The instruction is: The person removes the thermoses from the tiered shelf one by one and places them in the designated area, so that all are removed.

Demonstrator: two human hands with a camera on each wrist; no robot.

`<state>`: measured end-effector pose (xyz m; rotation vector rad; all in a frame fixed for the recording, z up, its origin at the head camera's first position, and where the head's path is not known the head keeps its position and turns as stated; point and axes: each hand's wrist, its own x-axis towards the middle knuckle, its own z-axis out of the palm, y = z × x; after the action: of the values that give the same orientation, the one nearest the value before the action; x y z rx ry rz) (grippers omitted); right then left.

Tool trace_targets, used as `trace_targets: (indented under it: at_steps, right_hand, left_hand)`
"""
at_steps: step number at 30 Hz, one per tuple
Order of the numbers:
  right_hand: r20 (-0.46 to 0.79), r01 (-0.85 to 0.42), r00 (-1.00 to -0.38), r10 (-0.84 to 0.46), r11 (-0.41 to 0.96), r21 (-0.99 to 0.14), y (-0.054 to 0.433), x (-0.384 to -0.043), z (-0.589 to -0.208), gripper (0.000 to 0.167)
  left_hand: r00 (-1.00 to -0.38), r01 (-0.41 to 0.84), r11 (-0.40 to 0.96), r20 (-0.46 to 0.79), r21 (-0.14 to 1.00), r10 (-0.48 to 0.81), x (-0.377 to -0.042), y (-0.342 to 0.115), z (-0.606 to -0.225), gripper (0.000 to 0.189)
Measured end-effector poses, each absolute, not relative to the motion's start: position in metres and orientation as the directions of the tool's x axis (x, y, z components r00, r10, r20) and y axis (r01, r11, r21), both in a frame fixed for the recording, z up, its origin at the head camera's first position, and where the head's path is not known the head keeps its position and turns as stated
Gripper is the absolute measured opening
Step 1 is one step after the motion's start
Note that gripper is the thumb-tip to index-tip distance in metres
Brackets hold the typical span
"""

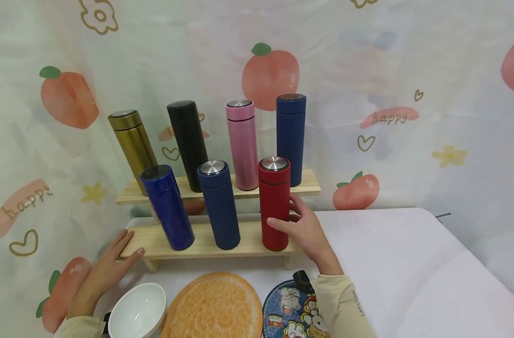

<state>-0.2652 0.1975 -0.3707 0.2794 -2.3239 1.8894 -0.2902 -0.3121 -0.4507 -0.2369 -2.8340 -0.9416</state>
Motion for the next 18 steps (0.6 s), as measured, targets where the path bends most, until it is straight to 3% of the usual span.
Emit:
trace_targets:
  at_steps: [18]
  right_hand:
    - [0.279,-0.252,-0.958,0.071,0.264,-0.931,0.249,-0.243,-0.346,0.082]
  left_hand:
    - [-0.979,0.185,0.781,0.178,0.597,0.096,-0.289,-0.312,-0.449,0.087]
